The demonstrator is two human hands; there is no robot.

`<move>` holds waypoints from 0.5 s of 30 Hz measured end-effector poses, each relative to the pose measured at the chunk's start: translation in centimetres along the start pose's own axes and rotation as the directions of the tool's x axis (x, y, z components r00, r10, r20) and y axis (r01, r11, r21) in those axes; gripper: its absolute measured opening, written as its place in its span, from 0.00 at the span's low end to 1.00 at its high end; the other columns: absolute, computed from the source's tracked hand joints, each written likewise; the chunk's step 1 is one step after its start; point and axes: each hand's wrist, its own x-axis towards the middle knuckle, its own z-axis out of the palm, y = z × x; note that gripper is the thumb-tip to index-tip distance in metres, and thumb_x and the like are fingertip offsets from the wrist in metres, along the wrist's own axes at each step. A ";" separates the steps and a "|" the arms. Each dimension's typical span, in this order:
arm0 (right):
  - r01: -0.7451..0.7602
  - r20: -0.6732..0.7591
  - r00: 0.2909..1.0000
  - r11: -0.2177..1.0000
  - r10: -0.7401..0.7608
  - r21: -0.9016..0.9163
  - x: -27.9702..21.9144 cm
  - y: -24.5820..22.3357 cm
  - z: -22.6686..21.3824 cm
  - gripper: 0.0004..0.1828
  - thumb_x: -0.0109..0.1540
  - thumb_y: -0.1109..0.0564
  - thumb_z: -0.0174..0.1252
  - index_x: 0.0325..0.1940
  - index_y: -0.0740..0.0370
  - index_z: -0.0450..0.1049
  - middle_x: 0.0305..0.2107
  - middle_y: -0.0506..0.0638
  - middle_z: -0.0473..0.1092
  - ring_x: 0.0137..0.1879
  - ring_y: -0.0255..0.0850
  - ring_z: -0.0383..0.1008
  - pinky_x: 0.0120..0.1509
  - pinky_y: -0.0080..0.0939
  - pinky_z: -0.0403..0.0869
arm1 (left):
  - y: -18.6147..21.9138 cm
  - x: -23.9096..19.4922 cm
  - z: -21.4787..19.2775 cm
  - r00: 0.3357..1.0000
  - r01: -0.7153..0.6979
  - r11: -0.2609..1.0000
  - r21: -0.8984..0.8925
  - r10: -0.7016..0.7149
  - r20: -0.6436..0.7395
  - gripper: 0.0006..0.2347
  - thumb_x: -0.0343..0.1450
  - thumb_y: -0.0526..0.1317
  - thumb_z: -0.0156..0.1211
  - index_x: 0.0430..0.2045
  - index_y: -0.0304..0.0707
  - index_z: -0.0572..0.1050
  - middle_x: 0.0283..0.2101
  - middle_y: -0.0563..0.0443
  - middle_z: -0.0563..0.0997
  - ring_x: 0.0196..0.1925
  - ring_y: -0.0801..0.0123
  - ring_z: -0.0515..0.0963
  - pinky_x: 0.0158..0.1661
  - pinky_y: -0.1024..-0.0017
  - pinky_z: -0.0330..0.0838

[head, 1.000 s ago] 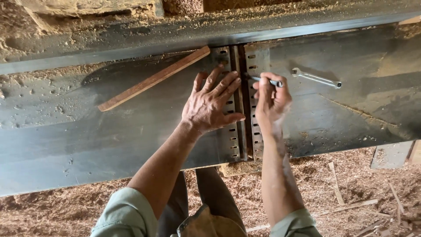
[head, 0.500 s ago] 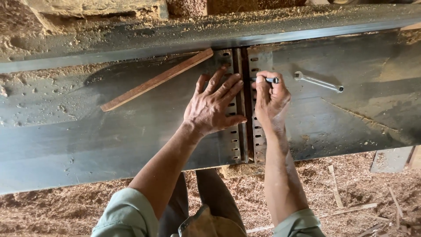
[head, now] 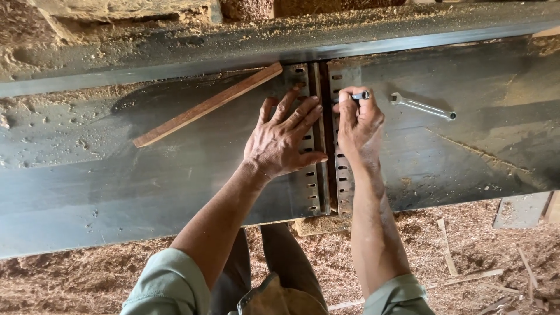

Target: Adjusting and aligning the blades of a jointer machine using a wrench and a wooden gauge block.

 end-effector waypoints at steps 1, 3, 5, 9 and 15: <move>0.003 0.002 1.000 1.000 -0.003 0.000 0.1 0.0 0.1 0.07 0.73 0.56 0.53 0.49 0.61 0.74 0.25 0.57 0.75 0.34 0.49 0.78 0.38 0.48 0.75 | 0.0 0.1 0.0 1.000 0.002 1.000 0.001 -0.002 -0.002 0.41 0.63 0.71 0.61 0.66 0.46 0.68 0.70 0.52 0.67 0.72 0.47 0.61 0.64 0.42 0.55; 0.007 -0.017 1.000 0.999 -0.008 -0.049 0.1 -0.1 0.2 0.07 0.73 0.56 0.53 0.48 0.60 0.75 0.26 0.57 0.76 0.33 0.48 0.79 0.36 0.46 0.75 | 0.1 0.0 -0.1 1.000 0.006 1.000 0.010 -0.006 0.001 0.41 0.62 0.71 0.62 0.66 0.46 0.68 0.69 0.52 0.68 0.72 0.48 0.62 0.64 0.43 0.55; -0.001 -0.030 1.000 0.999 -0.001 -0.051 0.0 0.6 0.4 0.07 0.73 0.54 0.54 0.48 0.59 0.75 0.25 0.56 0.76 0.32 0.47 0.78 0.36 0.45 0.75 | 0.0 0.0 -0.2 1.000 0.000 1.000 0.014 0.000 -0.007 0.41 0.62 0.72 0.61 0.65 0.46 0.68 0.69 0.52 0.68 0.72 0.48 0.62 0.64 0.44 0.55; -0.071 -0.090 0.993 0.997 0.074 0.035 -0.5 1.8 0.7 0.09 0.74 0.52 0.53 0.50 0.58 0.75 0.26 0.53 0.76 0.28 0.38 0.74 0.34 0.37 0.74 | -0.3 -0.2 0.1 1.000 -0.015 1.000 0.016 0.016 -0.023 0.41 0.63 0.71 0.62 0.65 0.46 0.68 0.69 0.51 0.68 0.73 0.48 0.61 0.64 0.46 0.55; 0.191 -0.016 0.982 0.980 -0.191 0.060 0.7 2.4 -0.4 0.12 0.76 0.55 0.52 0.54 0.67 0.74 0.30 0.61 0.75 0.29 0.44 0.73 0.36 0.40 0.76 | -0.4 -0.5 0.5 0.999 -0.006 1.000 0.003 0.006 -0.038 0.42 0.62 0.71 0.63 0.66 0.45 0.67 0.69 0.52 0.68 0.73 0.49 0.59 0.65 0.46 0.54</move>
